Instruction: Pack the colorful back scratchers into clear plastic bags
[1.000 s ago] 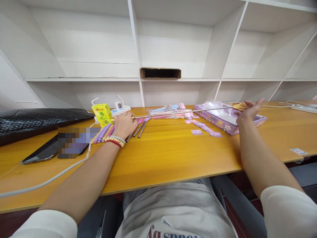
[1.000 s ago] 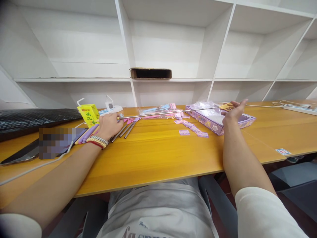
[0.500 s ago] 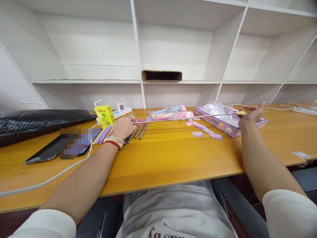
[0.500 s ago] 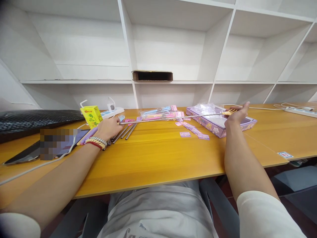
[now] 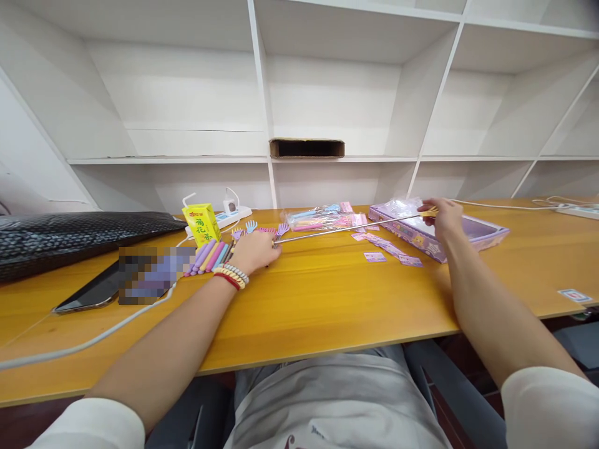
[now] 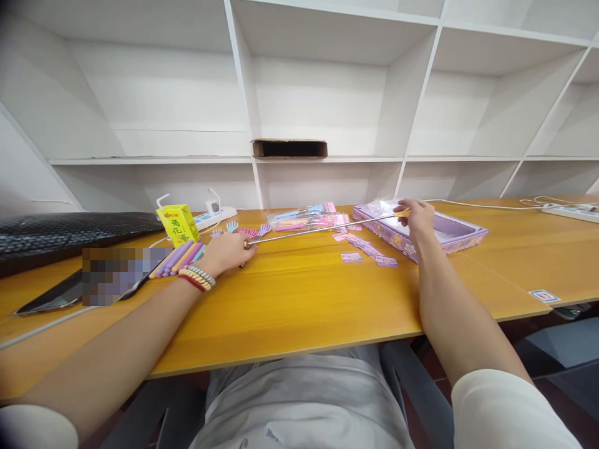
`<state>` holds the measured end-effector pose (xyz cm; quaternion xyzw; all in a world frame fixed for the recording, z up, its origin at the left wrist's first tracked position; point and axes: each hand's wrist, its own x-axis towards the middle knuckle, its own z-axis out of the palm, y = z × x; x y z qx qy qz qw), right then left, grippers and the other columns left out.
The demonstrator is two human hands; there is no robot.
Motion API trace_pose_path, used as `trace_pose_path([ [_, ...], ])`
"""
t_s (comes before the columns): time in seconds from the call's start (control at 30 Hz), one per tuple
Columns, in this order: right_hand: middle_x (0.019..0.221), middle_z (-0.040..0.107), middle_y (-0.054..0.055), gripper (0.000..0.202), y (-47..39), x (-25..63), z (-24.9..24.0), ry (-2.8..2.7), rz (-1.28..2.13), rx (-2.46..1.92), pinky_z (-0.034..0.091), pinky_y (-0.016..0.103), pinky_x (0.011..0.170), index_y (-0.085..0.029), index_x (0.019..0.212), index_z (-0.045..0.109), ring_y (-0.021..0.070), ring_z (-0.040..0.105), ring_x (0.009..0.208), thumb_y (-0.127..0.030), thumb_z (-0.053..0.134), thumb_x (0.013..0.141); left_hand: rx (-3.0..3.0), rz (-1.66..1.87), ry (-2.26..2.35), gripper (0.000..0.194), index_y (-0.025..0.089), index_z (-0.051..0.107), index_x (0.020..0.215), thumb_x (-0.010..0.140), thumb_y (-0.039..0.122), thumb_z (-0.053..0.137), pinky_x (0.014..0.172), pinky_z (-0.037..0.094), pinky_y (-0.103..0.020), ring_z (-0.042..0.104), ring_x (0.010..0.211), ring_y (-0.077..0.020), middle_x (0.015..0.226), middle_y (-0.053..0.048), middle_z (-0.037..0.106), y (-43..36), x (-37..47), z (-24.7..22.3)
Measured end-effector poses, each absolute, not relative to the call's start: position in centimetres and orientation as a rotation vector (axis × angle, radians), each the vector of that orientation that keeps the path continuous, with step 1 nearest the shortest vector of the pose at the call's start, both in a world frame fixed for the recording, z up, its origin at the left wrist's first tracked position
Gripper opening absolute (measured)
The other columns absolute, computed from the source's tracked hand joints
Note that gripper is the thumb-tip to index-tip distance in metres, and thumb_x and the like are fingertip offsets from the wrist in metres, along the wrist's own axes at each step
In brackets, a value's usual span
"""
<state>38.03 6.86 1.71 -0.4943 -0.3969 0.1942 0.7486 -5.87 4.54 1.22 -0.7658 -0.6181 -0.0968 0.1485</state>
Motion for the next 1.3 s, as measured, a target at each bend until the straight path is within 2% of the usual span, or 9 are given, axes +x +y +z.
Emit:
trace_pose_path([
  [0.1, 0.054, 0.06, 0.001, 0.008, 7.0, 34.4, 1.3, -1.078, 0.51, -1.117, 0.032, 0.021, 0.039, -0.014, 0.06, 0.061, 0.0071, 0.043, 0.04, -0.021, 0.063, 0.064, -2.243, -0.287, -1.74, 0.041, 0.017, 0.066, 0.092, 0.078, 0.045, 0.041, 0.071, 0.046, -0.037, 0.063, 0.085, -0.0296, 0.085, -0.014, 0.067, 3.4, -4.1, 1.1],
  [0.17, 0.044, 0.05, -0.003, 0.018, 6.7, 31.6, 1.0, -1.413, 0.518, -1.169, 0.031, 0.021, 0.041, -0.015, 0.061, 0.062, 0.0077, 0.043, 0.041, -0.031, 0.062, 0.069, -2.256, -0.294, -1.73, 0.04, 0.016, 0.066, 0.093, 0.078, 0.044, 0.04, 0.071, 0.046, -0.037, 0.062, 0.085, -0.0296, 0.085, -0.014, 0.067, 2.8, -3.3, 1.1],
  [0.23, 0.043, 0.048, -0.003, 0.029, 6.2, 29.1, 0.7, -1.66, 0.507, -1.145, 0.033, 0.022, 0.044, -0.015, 0.058, 0.059, 0.0082, 0.043, 0.042, -0.04, 0.059, 0.074, -2.254, -0.299, -1.723, 0.04, 0.016, 0.066, 0.093, 0.079, 0.043, 0.04, 0.07, 0.046, -0.037, 0.062, 0.086, -0.0298, 0.085, -0.015, 0.066, 2.5, -2.9, 1.1],
  [0.4, 0.05, 0.055, 0.001, 0.043, 4.6, 24.9, 0.5, -1.974, 0.362, -1.055, 0.036, 0.024, 0.051, -0.016, 0.058, 0.061, 0.0113, 0.049, 0.05, -0.052, 0.052, 0.079, -2.213, -0.303, -1.757, 0.036, 0.014, 0.066, 0.091, 0.079, 0.036, 0.041, 0.069, 0.046, -0.039, 0.062, 0.084, -0.031, 0.085, -0.017, 0.065, 2.0, -2.6, 1.4],
  [0.53, 0.059, 0.061, 0.002, 0.04, 3.0, 21.9, 0.1, -2.179, 0.241, -0.947, 0.034, 0.024, 0.05, -0.016, 0.067, 0.065, 0.0117, 0.05, 0.054, -0.051, 0.051, 0.08, -2.275, -0.282, -1.732, 0.035, 0.015, 0.067, 0.092, 0.08, 0.033, 0.04, 0.073, 0.045, -0.039, 0.062, 0.086, -0.0302, 0.087, -0.018, 0.065, 0.9, -1.2, 1.2],
  [0.67, 0.053, 0.059, 0.001, 0.042, 2.0, 19.8, -0.6, -2.272, 0.13, -0.908, 0.032, 0.025, 0.048, -0.017, 0.062, 0.065, 0.01, 0.045, 0.047, -0.051, 0.051, 0.08, -2.339, -0.222, -1.684, 0.036, 0.015, 0.067, 0.093, 0.081, 0.035, 0.04, 0.072, 0.045, -0.038, 0.063, 0.083, -0.0295, 0.083, -0.018, 0.065, -0.1, 0.3, 0.6],
  [0.77, 0.056, 0.062, 0.002, 0.039, 1.8, 19.5, -0.8, -2.241, 0.08, -0.884, 0.033, 0.026, 0.049, -0.018, 0.061, 0.066, 0.0107, 0.047, 0.047, -0.05, 0.054, 0.079, -2.343, -0.221, -1.661, 0.036, 0.014, 0.067, 0.09, 0.083, 0.034, 0.038, 0.067, 0.045, -0.039, 0.063, 0.079, -0.0303, 0.08, -0.018, 0.064, -0.5, 0.7, 0.1],
  [1.1, 0.064, 0.069, 0.004, 0.027, 1.4, 19.3, -0.9, -2.112, 0.149, -0.81, 0.042, 0.029, 0.051, -0.024, 0.064, 0.07, 0.0161, 0.058, 0.052, -0.046, 0.059, 0.076, -2.351, -0.217, -1.646, 0.033, 0.013, 0.066, 0.085, 0.084, 0.027, 0.036, 0.063, 0.044, -0.035, 0.064, 0.076, -0.0281, 0.076, -0.018, 0.063, -1.4, 1.3, -0.4],
  [1.3, 0.071, 0.069, 0.005, 0.028, 2.2, 19.7, -1.3, -2.167, 0.097, -0.785, 0.042, 0.027, 0.058, -0.019, 0.07, 0.069, 0.0159, 0.06, 0.06, -0.044, 0.058, 0.078, -2.356, -0.216, -1.611, 0.033, 0.013, 0.064, 0.089, 0.084, 0.032, 0.037, 0.065, 0.044, -0.038, 0.063, 0.076, -0.0295, 0.077, -0.017, 0.064, -0.4, 0.8, -0.3],
])
